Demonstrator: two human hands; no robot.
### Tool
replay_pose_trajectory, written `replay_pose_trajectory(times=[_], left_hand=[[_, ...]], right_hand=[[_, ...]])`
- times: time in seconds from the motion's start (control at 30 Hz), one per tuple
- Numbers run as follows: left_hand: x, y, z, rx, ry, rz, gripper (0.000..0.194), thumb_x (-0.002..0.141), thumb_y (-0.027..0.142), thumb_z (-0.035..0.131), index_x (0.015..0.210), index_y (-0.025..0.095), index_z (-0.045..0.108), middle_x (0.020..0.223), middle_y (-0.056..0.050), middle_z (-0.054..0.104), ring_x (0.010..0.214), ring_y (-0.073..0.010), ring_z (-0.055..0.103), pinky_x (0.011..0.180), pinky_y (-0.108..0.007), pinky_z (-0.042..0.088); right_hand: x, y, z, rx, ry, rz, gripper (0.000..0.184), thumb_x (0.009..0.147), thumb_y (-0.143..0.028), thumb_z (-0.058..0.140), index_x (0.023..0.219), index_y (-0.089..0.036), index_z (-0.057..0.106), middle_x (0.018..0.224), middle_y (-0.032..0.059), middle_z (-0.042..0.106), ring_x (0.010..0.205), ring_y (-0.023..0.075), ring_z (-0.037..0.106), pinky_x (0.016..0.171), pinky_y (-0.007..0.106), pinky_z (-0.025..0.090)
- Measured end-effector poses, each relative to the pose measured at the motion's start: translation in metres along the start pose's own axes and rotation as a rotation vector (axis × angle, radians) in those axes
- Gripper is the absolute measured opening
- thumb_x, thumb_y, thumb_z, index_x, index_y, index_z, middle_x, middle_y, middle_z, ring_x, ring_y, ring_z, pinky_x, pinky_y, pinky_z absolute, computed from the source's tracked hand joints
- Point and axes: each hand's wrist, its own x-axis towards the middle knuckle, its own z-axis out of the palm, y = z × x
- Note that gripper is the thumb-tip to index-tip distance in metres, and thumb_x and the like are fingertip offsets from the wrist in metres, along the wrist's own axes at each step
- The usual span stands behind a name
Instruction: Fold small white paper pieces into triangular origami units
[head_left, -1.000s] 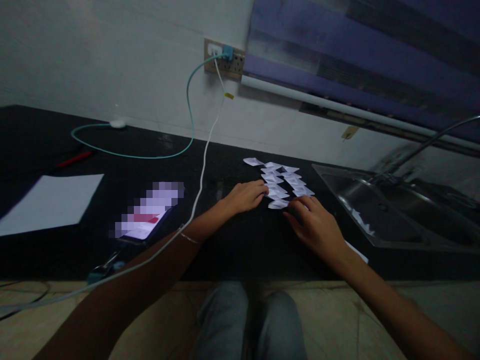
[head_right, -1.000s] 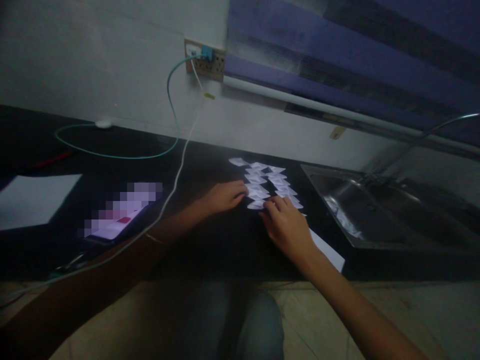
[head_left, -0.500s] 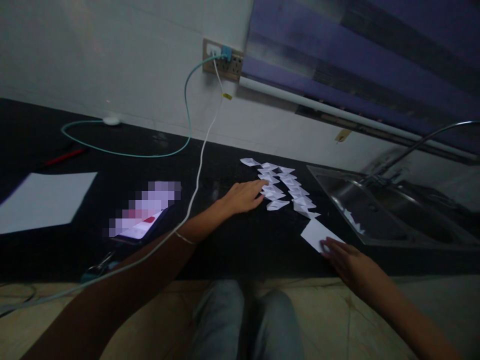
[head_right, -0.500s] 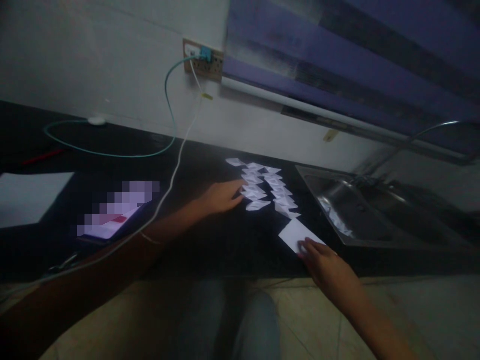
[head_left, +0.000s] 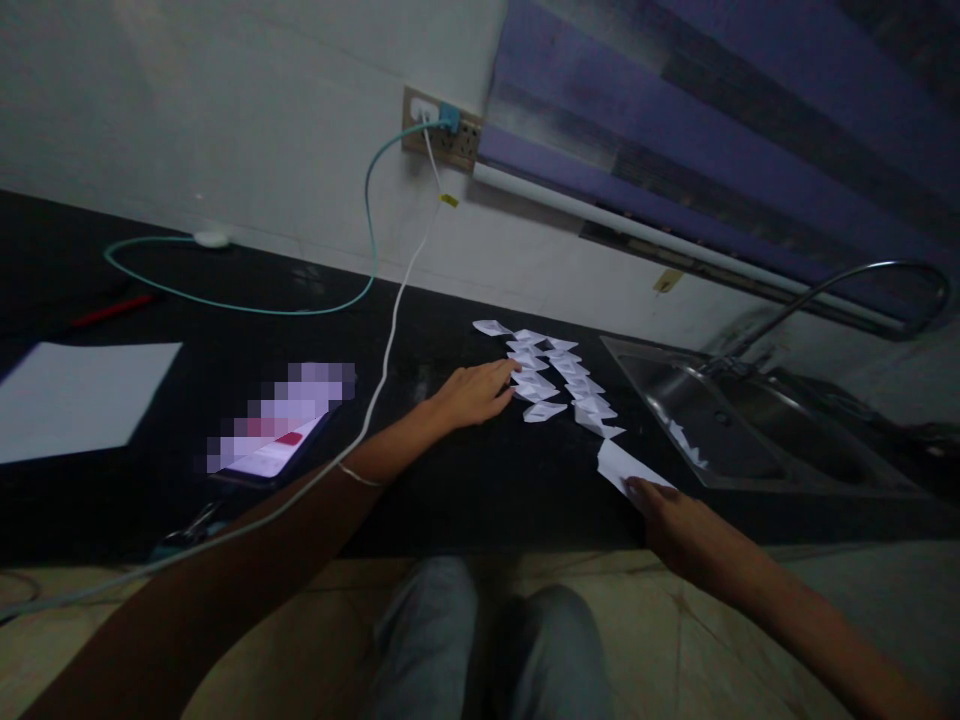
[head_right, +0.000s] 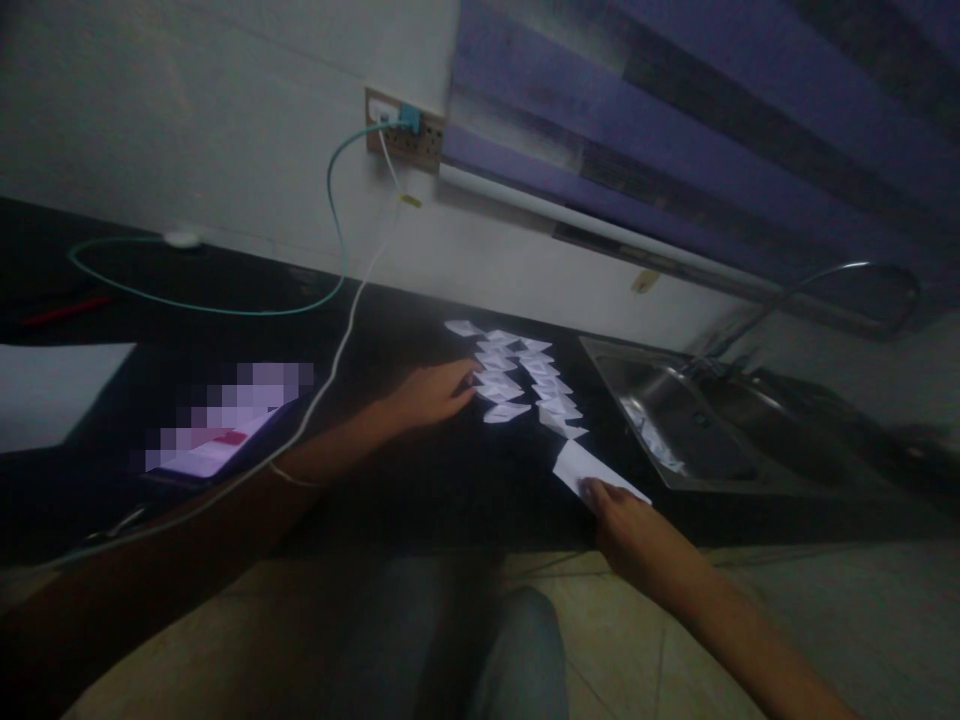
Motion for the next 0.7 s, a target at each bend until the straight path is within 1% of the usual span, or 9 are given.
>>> replay_pose_trajectory(times=[0.1, 0.2, 0.3, 0.4, 0.47, 0.6, 0.7], left_hand=[[-0.001, -0.001, 0.0, -0.025, -0.001, -0.009, 0.034, 0.1, 0.032, 0.044, 0.129, 0.017, 0.055, 0.128, -0.012, 0.067, 0.109, -0.0242, 0.067, 0.082, -0.033, 0.051], [-0.001, -0.001, 0.001, -0.047, -0.005, 0.006, 0.035, 0.099, 0.033, 0.046, 0.129, 0.017, 0.055, 0.127, -0.011, 0.067, 0.106, -0.0228, 0.067, 0.081, -0.032, 0.051], [-0.001, -0.001, 0.001, -0.054, -0.011, 0.006, 0.036, 0.099, 0.033, 0.047, 0.131, 0.018, 0.054, 0.126, -0.01, 0.068, 0.103, -0.0213, 0.067, 0.081, -0.031, 0.05], [0.0, -0.002, 0.0, -0.062, -0.024, -0.006, 0.037, 0.099, 0.034, 0.047, 0.132, 0.019, 0.053, 0.126, -0.01, 0.068, 0.102, -0.0209, 0.067, 0.081, -0.031, 0.05], [-0.001, -0.002, 0.0, -0.076, -0.031, -0.015, 0.038, 0.099, 0.036, 0.048, 0.132, 0.019, 0.053, 0.127, -0.01, 0.068, 0.102, -0.0214, 0.067, 0.08, -0.031, 0.05], [-0.002, -0.002, -0.001, -0.106, -0.026, -0.018, 0.04, 0.099, 0.04, 0.05, 0.132, 0.018, 0.054, 0.126, -0.01, 0.068, 0.102, -0.0221, 0.068, 0.08, -0.032, 0.05], [-0.002, -0.001, -0.002, -0.113, -0.017, -0.028, 0.041, 0.099, 0.041, 0.051, 0.132, 0.018, 0.055, 0.124, -0.01, 0.069, 0.099, -0.0213, 0.068, 0.077, -0.031, 0.049]], right_hand=[[-0.004, 0.009, -0.002, 0.091, 0.055, -0.095, 0.042, 0.093, -0.015, 0.048, 0.13, -0.012, 0.069, 0.132, 0.0199, 0.07, 0.115, 0.0307, 0.073, 0.099, 0.046, 0.062], [-0.008, 0.02, 0.0, 0.154, 0.077, -0.106, 0.036, 0.096, -0.02, 0.051, 0.124, -0.018, 0.073, 0.133, 0.0139, 0.071, 0.122, 0.0283, 0.07, 0.104, 0.045, 0.059], [-0.011, 0.027, 0.004, 0.209, 0.091, -0.09, 0.033, 0.095, -0.023, 0.055, 0.121, -0.021, 0.076, 0.131, 0.0107, 0.072, 0.121, 0.0274, 0.07, 0.105, 0.045, 0.059], [-0.014, 0.029, 0.008, 0.275, 0.127, -0.067, 0.032, 0.096, -0.024, 0.053, 0.117, -0.021, 0.077, 0.125, 0.0107, 0.075, 0.114, 0.0267, 0.074, 0.102, 0.046, 0.061], [-0.016, 0.03, 0.01, 0.316, 0.141, -0.044, 0.031, 0.096, -0.026, 0.054, 0.115, -0.021, 0.078, 0.122, 0.0109, 0.076, 0.111, 0.0271, 0.075, 0.101, 0.046, 0.062], [-0.018, 0.031, 0.008, 0.401, 0.111, 0.004, 0.03, 0.094, -0.033, 0.062, 0.117, -0.02, 0.077, 0.125, 0.0106, 0.075, 0.114, 0.0271, 0.074, 0.102, 0.044, 0.061], [-0.017, 0.033, 0.004, 0.442, 0.091, 0.007, 0.032, 0.094, -0.036, 0.064, 0.119, -0.02, 0.076, 0.127, 0.0108, 0.075, 0.117, 0.0268, 0.073, 0.104, 0.044, 0.059]])
